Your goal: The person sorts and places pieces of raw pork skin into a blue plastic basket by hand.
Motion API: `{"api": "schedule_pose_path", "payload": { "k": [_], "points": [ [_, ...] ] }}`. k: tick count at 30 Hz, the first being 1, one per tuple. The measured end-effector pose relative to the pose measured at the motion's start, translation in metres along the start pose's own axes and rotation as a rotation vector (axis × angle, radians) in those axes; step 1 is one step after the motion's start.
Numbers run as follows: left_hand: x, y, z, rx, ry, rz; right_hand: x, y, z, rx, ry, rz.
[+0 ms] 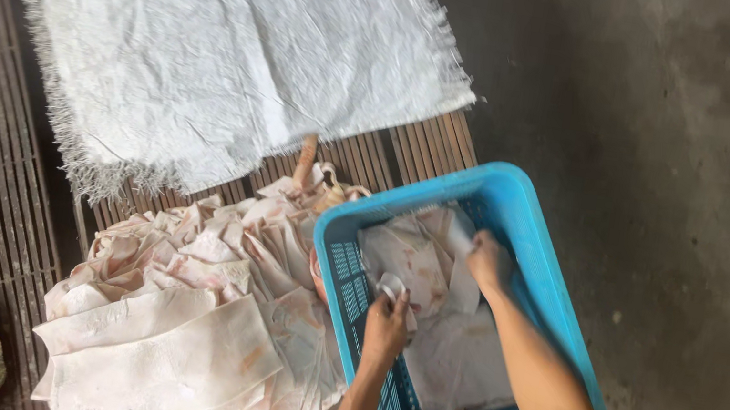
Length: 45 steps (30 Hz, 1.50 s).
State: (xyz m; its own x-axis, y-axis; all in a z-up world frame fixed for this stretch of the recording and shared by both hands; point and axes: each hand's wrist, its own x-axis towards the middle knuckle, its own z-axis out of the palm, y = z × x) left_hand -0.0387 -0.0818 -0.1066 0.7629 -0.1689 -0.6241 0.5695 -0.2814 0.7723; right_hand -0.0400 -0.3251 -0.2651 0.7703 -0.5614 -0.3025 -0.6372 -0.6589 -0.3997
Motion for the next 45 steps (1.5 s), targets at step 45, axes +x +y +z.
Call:
{"api": "schedule_pose_path", "payload": {
  "k": [45],
  "points": [
    [0.091, 0.168, -0.179, -0.022, 0.466, 0.182, -0.027, -0.393, -0.114, 0.288, -0.425, -0.641]
  ]
}}
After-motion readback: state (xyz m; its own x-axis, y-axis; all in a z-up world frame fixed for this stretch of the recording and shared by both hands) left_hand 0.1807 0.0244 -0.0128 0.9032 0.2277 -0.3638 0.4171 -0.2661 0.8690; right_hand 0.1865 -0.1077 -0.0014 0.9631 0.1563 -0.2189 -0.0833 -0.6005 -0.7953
